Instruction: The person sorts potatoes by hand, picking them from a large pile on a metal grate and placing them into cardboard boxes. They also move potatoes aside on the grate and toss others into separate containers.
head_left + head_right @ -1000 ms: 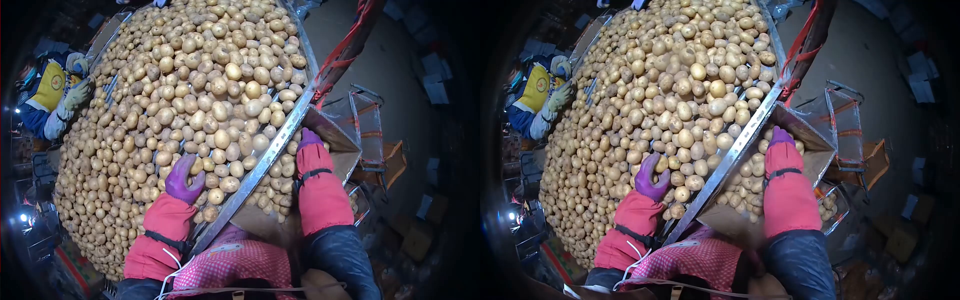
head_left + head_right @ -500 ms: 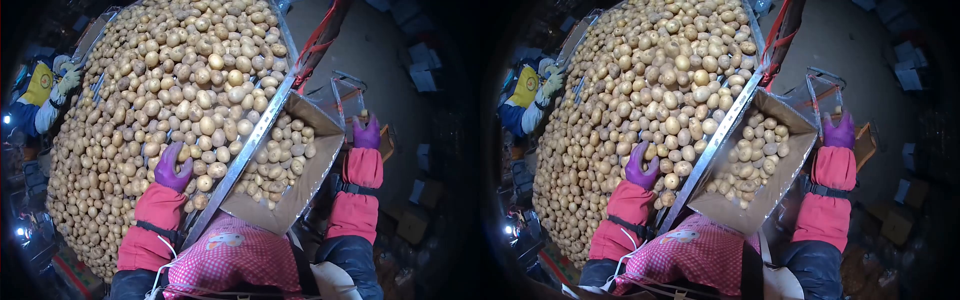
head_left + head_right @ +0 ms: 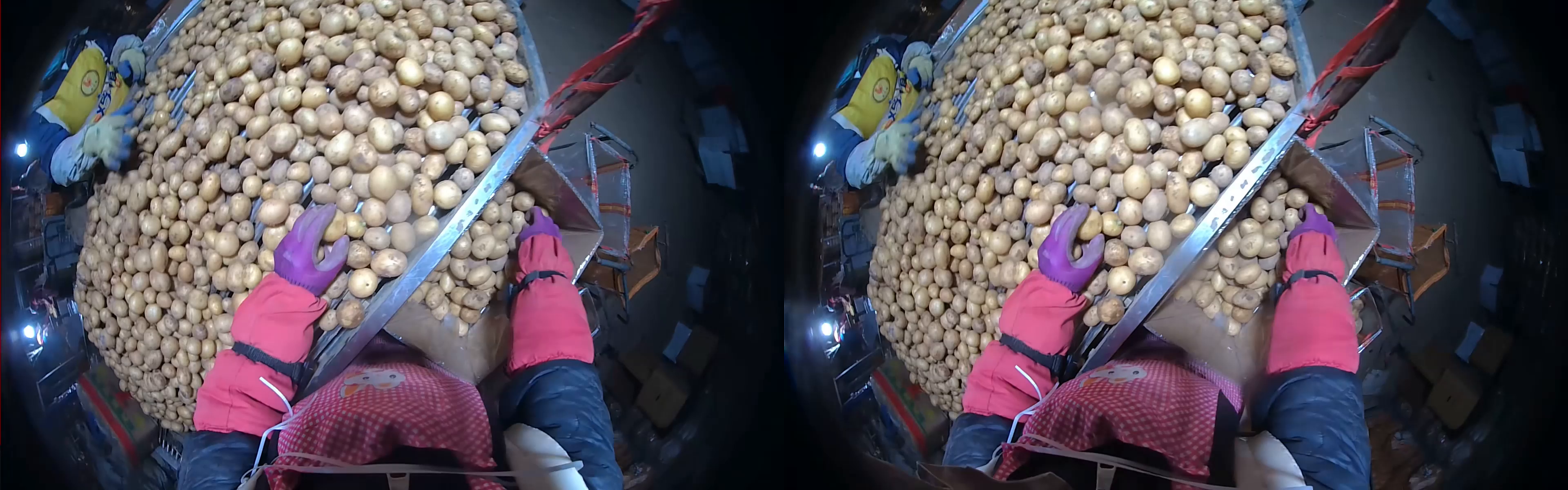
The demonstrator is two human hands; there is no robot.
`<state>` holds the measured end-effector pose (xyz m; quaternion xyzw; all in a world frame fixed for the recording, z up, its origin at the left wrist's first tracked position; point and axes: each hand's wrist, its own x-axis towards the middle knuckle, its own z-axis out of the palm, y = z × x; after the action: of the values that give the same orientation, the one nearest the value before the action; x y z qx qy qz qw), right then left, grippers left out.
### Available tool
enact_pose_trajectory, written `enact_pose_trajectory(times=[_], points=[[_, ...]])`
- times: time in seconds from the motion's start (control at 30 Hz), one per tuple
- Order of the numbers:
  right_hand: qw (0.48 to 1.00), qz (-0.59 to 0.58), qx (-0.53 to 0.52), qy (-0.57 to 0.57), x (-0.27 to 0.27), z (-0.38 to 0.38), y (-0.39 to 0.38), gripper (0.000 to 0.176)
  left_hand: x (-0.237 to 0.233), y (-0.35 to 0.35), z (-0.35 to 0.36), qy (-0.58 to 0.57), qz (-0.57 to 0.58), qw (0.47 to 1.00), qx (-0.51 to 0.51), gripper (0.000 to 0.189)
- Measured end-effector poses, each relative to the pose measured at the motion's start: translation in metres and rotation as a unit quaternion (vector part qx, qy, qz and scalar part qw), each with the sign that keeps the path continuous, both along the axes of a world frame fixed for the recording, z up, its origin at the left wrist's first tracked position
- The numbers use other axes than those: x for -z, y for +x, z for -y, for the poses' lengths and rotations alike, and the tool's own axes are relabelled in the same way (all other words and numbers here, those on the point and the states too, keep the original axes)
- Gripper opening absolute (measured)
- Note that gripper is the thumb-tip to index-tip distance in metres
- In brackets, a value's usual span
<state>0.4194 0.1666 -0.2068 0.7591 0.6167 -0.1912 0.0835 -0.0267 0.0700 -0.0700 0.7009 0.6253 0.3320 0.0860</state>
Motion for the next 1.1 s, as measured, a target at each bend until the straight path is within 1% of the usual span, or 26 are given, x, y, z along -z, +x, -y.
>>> enact_pose_trajectory(times=[0.1, 0.13, 0.17, 0.2, 0.23, 0.27, 0.33, 0.37, 0.4, 0.43, 0.47, 0.5, 0.57, 0.63, 0.7, 0.8, 0.9, 0.93, 0.97, 1.03, 1.1], points=[[0.983, -0.12, 0.067, 0.119, 0.022, 0.0, 0.002, 0.022, 0.008, -0.004, 0.002, 0.017, -0.006, 1.0, 0.005, 0.05], [0.953, -0.186, 0.078, 0.225, 0.013, 0.004, -0.008, 0.016, 0.006, -0.002, 0.002, 0.008, -0.004, 1.0, 0.0, 0.05], [0.91, -0.311, 0.189, 0.198, -0.001, 0.013, -0.012, 0.014, 0.001, -0.001, 0.002, 0.001, -0.001, 1.0, -0.003, 0.05], [0.839, -0.426, 0.295, 0.168, -0.044, 0.022, -0.027, 0.012, 0.0, 0.0, 0.003, -0.014, 0.006, 1.0, -0.01, 0.05], [0.741, -0.528, 0.392, 0.138, -0.071, 0.034, -0.034, 0.011, 0.001, 0.0, 0.003, -0.013, 0.007, 1.0, -0.006, 0.049], [0.627, -0.68, 0.357, 0.13, -0.073, 0.053, -0.032, 0.017, 0.001, 0.0, 0.003, -0.01, 0.007, 1.0, -0.003, 0.049], [0.734, -0.569, 0.368, 0.049, -0.111, 0.086, -0.053, 0.021, 0.003, -0.002, 0.003, -0.002, 0.011, 1.0, 0.0, 0.05], [0.79, -0.494, 0.345, -0.114, -0.109, 0.095, -0.052, 0.02, 0.004, -0.003, 0.003, 0.002, 0.012, 1.0, 0.002, 0.05], [0.837, -0.368, 0.367, -0.172, -0.085, 0.111, -0.057, 0.025, 0.005, -0.004, 0.004, 0.005, 0.015, 1.0, 0.004, 0.05], [0.881, -0.261, 0.337, -0.204, -0.058, 0.131, -0.059, 0.025, 0.007, -0.004, 0.005, 0.007, 0.017, 1.0, 0.005, 0.05], [0.917, -0.195, 0.285, -0.199, -0.036, 0.153, -0.056, 0.025, 0.008, -0.006, 0.006, 0.007, 0.021, 1.0, 0.01, 0.05], [0.937, -0.152, 0.25, -0.194, -0.021, 0.167, -0.058, 0.025, 0.01, -0.007, 0.007, 0.009, 0.031, 0.999, 0.018, 0.049], [0.961, -0.092, 0.204, -0.162, -0.009, 0.184, -0.061, 0.026, 0.01, -0.01, 0.007, 0.011, 0.04, 0.999, 0.032, 0.049], [0.974, -0.062, 0.175, -0.13, -0.004, 0.17, -0.069, 0.026, 0.009, -0.011, 0.008, -0.001, 0.047, 0.998, 0.032, 0.048], [0.982, -0.035, 0.15, -0.107, -0.003, 0.155, -0.071, 0.026, 0.004, -0.008, 0.007, 0.013, 0.05, 0.998, 0.034, 0.048], [0.989, -0.012, 0.123, -0.086, -0.003, 0.14, -0.077, 0.027, 0.004, -0.011, 0.006, -0.008, 0.05, 0.998, 0.043, 0.048], [0.992, -0.007, 0.1, -0.081, -0.001, 0.136, -0.091, 0.027, 0.002, -0.006, 0.005, 0.033, 0.041, 0.998, 0.035, 0.047], [0.992, -0.007, 0.092, -0.082, 0.0, 0.139, -0.096, 0.027, 0.008, -0.008, 0.004, 0.055, 0.014, 0.998, 0.04, 0.048], [0.993, -0.003, 0.084, -0.085, 0.002, 0.143, -0.1, 0.028, 0.011, -0.011, 0.003, 0.04, 0.037, 0.998, 0.039, 0.044], [0.993, 0.001, 0.071, -0.09, 0.004, 0.153, -0.106, 0.028, 0.012, -0.009, 0.004, 0.033, 0.035, 0.998, 0.037, 0.049], [0.994, -0.002, 0.061, -0.095, 0.007, 0.158, -0.112, 0.028, 0.014, -0.009, 0.003, 0.044, 0.034, 0.998, 0.041, 0.049]])
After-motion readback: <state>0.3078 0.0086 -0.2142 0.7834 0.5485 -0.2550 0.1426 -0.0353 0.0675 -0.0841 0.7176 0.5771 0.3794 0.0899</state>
